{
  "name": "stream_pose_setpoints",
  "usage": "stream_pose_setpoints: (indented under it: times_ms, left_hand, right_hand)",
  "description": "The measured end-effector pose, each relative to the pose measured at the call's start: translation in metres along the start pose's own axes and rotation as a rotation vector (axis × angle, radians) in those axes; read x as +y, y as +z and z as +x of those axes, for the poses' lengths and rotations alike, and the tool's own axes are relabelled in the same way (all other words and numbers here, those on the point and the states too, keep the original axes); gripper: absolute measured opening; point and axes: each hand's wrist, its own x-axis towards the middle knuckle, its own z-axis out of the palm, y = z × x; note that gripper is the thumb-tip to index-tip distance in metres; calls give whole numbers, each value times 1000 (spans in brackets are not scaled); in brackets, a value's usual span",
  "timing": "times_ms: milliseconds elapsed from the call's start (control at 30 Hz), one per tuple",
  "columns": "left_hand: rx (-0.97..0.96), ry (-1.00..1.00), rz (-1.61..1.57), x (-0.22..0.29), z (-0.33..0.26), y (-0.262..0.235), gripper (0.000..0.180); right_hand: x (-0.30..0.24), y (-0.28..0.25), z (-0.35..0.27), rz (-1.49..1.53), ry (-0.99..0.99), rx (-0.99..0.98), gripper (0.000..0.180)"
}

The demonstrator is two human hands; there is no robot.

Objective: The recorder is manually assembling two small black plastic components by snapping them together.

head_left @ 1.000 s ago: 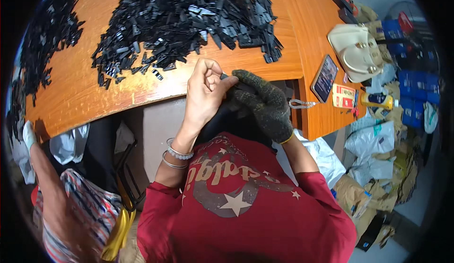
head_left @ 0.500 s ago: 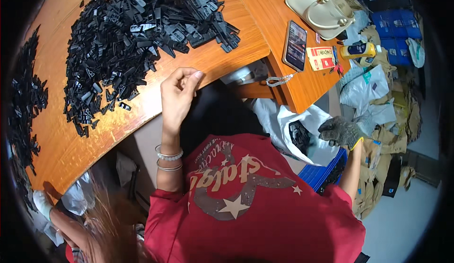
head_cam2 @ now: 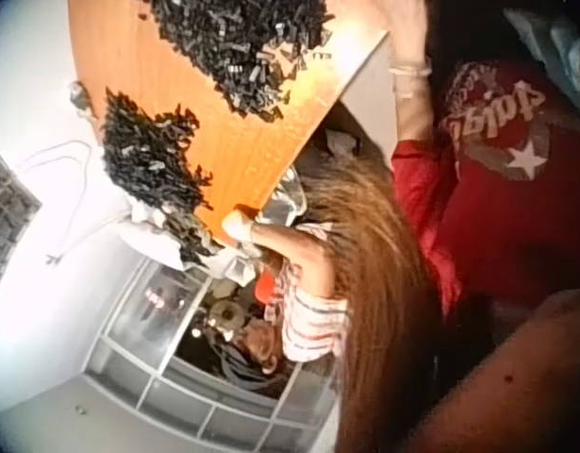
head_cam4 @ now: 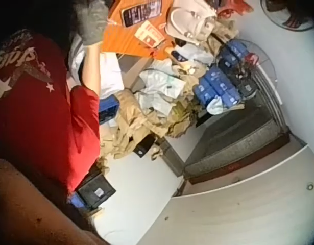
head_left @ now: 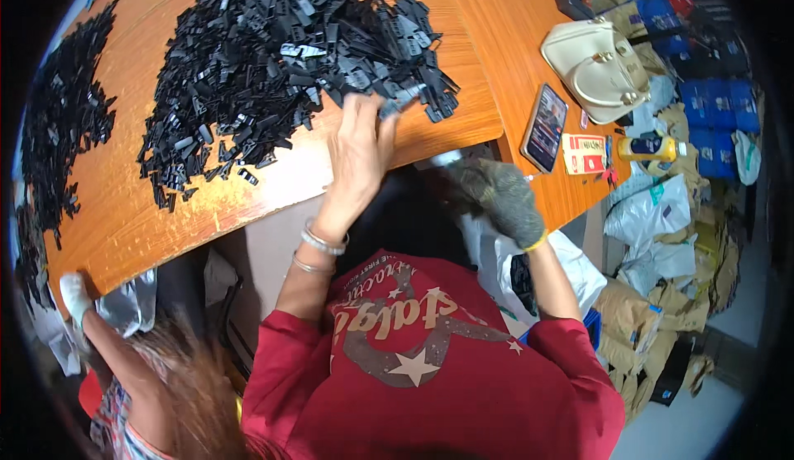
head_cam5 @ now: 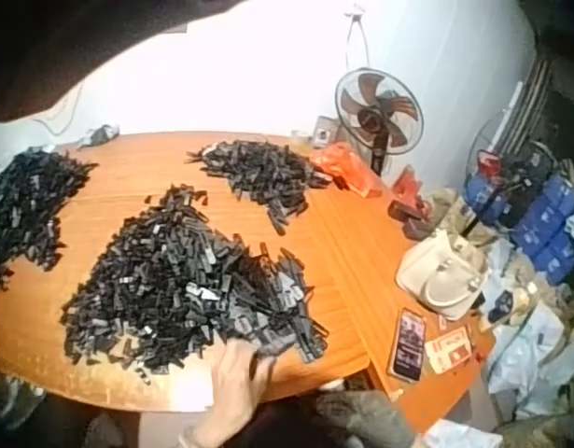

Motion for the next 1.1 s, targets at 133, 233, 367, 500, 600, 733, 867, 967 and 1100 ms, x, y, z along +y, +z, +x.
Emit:
stream_pose_setpoints:
  times_ms: [133,233,367,500,600,733,867,967,1100]
  left_hand:
    - [-59,-129,-210,20,-37,-5,28]
    - [-181,-212,-228,24,-35,-21,25]
    - [89,-45,90,-9,-9,-48,10]
    - [52,-80,560,-25,13,-56,24]
    - [8,-55,588,-27,16,-49,18]
    - [-12,-52,432,-20,-2,-45,14]
    - [-29,-80,266,-20,-19,-47,15]
    - [-13,-74,168,-19,-24,-52,21]
    - [-101,-206,38,-13,-24,-62,31]
  right_hand:
    - [-45,28,63,1449,620,196,27]
    - [-41,56,76,1178,462,299,28]
    - [-46,33,80,1474,772,173,36]
    - [-50,26,82,1532,831,147,41]
    - [-48,27,82,1498,837,130,42]
    - [-49,29,83,1452,843,125,41]
    - [-49,24,85,1437,860,100,41]
    - [-49,24,85,1442,870,102,41]
    - [-50,23,85,1427,875,93,42]
